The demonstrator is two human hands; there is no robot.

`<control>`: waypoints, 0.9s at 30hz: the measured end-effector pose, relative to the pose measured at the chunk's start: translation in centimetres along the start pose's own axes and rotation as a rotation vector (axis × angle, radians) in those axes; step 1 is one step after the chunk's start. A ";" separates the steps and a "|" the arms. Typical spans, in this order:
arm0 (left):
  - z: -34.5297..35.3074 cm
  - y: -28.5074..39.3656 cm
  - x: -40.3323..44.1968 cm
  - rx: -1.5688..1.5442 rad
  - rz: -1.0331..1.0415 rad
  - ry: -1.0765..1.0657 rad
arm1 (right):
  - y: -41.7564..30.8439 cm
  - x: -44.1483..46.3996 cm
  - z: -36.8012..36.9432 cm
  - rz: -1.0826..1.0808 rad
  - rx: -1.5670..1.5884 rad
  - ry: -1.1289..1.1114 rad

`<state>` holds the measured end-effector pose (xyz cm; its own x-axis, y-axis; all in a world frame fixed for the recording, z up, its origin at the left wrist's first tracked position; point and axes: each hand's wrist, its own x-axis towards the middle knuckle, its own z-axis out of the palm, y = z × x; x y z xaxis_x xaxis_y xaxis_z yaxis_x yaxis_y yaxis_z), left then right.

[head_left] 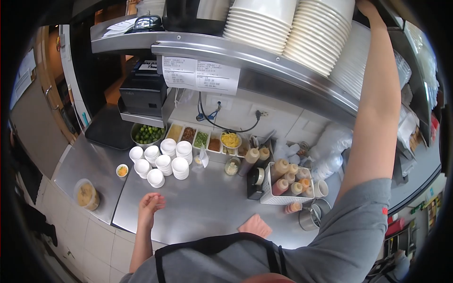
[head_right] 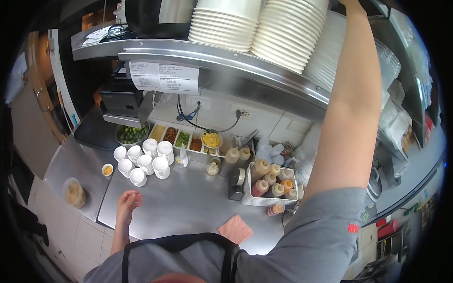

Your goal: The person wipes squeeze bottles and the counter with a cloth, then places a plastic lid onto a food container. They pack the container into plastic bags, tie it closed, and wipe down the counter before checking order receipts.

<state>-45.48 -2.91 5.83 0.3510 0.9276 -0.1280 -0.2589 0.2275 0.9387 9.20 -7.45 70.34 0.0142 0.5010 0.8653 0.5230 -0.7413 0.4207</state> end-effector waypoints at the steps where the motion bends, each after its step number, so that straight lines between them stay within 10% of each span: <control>1: -0.1 -0.1 0.1 0.002 -0.003 0.001 | -0.2 0.0 -0.1 0.002 0.008 -0.003; 27: 0.7 -1.5 1.2 0.091 -0.021 -0.027 | -0.3 -0.2 0.5 0.049 0.073 -0.107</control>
<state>-44.00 -2.31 4.53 0.3802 0.9141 -0.1408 -0.1686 0.2182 0.9612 9.48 -7.16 69.90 0.1296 0.5129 0.8486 0.5800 -0.7333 0.3547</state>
